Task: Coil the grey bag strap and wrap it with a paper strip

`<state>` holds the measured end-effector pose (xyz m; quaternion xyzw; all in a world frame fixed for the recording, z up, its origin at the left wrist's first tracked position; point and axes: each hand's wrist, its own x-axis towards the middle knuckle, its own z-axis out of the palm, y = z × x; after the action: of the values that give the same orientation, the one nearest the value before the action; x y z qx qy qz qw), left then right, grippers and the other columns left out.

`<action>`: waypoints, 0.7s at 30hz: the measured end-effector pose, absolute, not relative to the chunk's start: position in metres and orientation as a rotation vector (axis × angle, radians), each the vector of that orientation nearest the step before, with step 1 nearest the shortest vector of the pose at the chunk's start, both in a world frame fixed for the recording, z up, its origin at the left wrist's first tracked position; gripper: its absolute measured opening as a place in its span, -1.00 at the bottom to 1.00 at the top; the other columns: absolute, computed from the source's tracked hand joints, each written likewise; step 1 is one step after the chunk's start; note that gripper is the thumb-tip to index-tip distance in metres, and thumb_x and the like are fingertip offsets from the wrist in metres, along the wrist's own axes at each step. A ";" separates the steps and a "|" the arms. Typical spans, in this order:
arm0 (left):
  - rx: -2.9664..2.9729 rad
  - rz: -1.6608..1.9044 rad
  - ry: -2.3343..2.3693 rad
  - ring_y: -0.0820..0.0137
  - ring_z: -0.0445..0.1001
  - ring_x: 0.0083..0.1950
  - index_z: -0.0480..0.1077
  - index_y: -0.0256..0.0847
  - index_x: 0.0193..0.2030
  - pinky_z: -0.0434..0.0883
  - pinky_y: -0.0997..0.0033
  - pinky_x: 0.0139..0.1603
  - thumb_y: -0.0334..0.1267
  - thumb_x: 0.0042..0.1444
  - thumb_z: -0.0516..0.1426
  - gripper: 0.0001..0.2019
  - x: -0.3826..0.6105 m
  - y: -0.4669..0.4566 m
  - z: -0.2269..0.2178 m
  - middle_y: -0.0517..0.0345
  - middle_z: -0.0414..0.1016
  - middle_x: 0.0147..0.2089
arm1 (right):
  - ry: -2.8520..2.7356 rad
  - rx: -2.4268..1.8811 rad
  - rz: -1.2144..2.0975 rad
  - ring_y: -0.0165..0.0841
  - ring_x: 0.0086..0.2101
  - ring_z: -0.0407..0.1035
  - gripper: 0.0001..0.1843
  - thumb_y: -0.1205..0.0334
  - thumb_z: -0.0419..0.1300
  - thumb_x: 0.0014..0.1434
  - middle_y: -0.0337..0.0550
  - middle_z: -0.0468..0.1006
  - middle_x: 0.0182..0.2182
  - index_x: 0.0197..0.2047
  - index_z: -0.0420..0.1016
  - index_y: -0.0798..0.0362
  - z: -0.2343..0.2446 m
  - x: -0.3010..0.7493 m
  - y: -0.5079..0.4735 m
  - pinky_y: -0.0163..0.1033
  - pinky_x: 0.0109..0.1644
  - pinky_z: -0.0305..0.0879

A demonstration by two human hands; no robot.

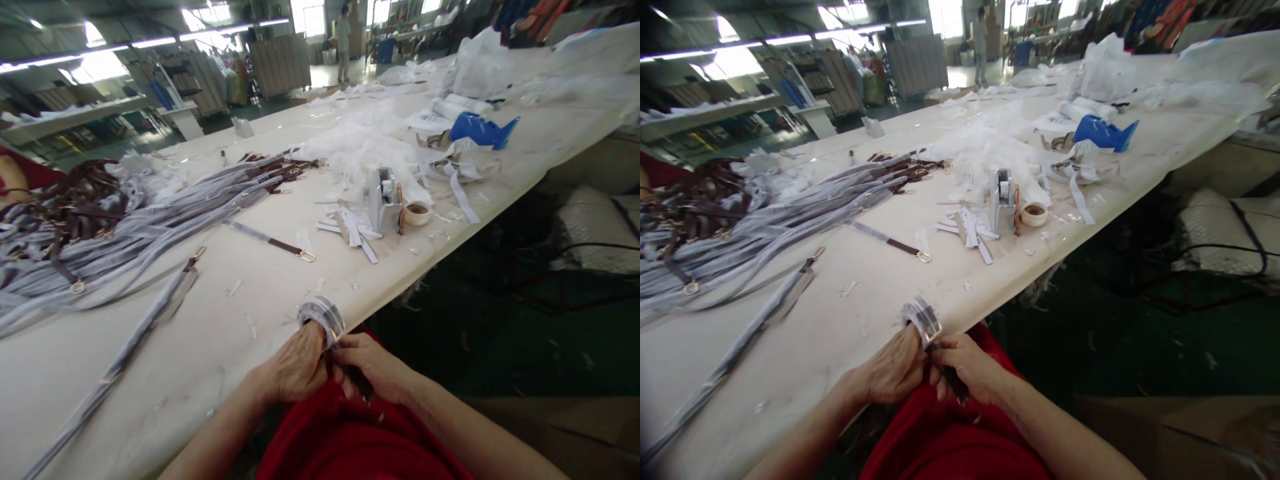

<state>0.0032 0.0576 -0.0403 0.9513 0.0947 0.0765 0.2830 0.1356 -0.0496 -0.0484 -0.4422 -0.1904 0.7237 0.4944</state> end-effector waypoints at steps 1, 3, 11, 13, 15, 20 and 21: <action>2.531 0.181 0.249 0.32 0.19 -0.43 0.17 -0.18 -0.35 0.23 0.29 -0.39 -0.40 -0.03 -0.03 -0.92 0.002 0.057 -0.041 0.09 0.25 -0.41 | -0.467 -1.079 1.796 -0.49 -0.76 0.24 -0.61 -0.02 0.31 -0.15 -0.24 0.40 -0.72 -0.53 0.39 0.17 -0.049 0.137 -0.049 -0.47 -0.73 0.08; 2.495 0.155 0.257 0.32 0.17 -0.44 0.15 -0.17 -0.36 0.22 0.30 -0.38 -0.41 0.00 -0.05 -0.93 0.001 0.054 -0.044 0.11 0.22 -0.42 | -0.493 -1.104 1.859 -0.51 -0.78 0.21 -0.62 0.02 0.28 -0.11 -0.23 0.35 -0.78 -0.64 0.37 0.18 -0.050 0.140 -0.048 -0.48 -0.75 0.06; 2.271 0.053 0.414 0.36 0.15 -0.45 0.13 -0.18 -0.32 0.19 0.32 -0.37 -0.46 0.05 -0.10 -0.89 0.001 0.036 -0.062 0.12 0.26 -0.39 | -0.371 -1.126 2.038 -0.51 -0.75 0.23 -0.88 0.31 0.15 -0.23 -0.17 0.43 -0.71 -0.57 0.42 0.21 -0.060 0.151 -0.046 -0.48 -0.72 0.16; 2.191 0.019 0.477 0.36 0.18 -0.42 0.15 -0.19 -0.30 0.20 0.34 -0.37 -0.48 0.01 -0.07 -0.86 -0.001 0.033 -0.060 0.10 0.30 -0.37 | -0.408 -1.105 2.059 -0.48 -0.70 0.27 -0.76 0.29 0.16 -0.22 -0.15 0.46 -0.65 -0.42 0.46 0.23 -0.061 0.158 -0.049 -0.45 -0.67 0.22; 2.108 -0.017 0.523 0.38 0.22 -0.39 0.19 -0.21 -0.29 0.22 0.38 -0.37 -0.47 -0.04 -0.03 -0.84 -0.004 0.030 -0.055 0.11 0.34 -0.35 | -0.550 -1.189 1.908 -0.43 -0.62 0.34 -0.62 0.24 0.16 -0.13 -0.13 0.51 -0.56 -0.21 0.45 0.23 -0.054 0.169 -0.058 -0.39 -0.58 0.30; 1.192 -0.259 0.607 0.42 0.35 -0.49 0.37 -0.34 -0.38 0.25 0.49 -0.47 -0.32 -0.11 0.07 -0.85 -0.005 0.020 -0.046 0.05 0.45 -0.46 | -1.199 -1.599 0.498 -0.29 -0.19 0.41 -0.69 0.27 0.04 0.22 -0.03 0.50 -0.17 0.03 0.35 0.08 -0.011 0.185 -0.094 -0.23 -0.15 0.37; 1.014 -0.262 0.612 0.42 0.37 -0.51 0.40 -0.38 -0.39 0.27 0.49 -0.47 -0.29 -0.12 0.10 -0.82 -0.003 0.017 -0.045 0.02 0.47 -0.47 | -1.373 -1.531 0.326 -0.30 -0.14 0.38 -0.68 0.34 0.01 0.25 -0.03 0.49 -0.13 0.07 0.33 0.06 -0.005 0.183 -0.099 -0.22 -0.09 0.35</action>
<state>-0.0027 0.0166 -0.0449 0.4766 0.2876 -0.1231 0.8216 0.1827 -0.0987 -0.0053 -0.6346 -0.5689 0.1353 0.5053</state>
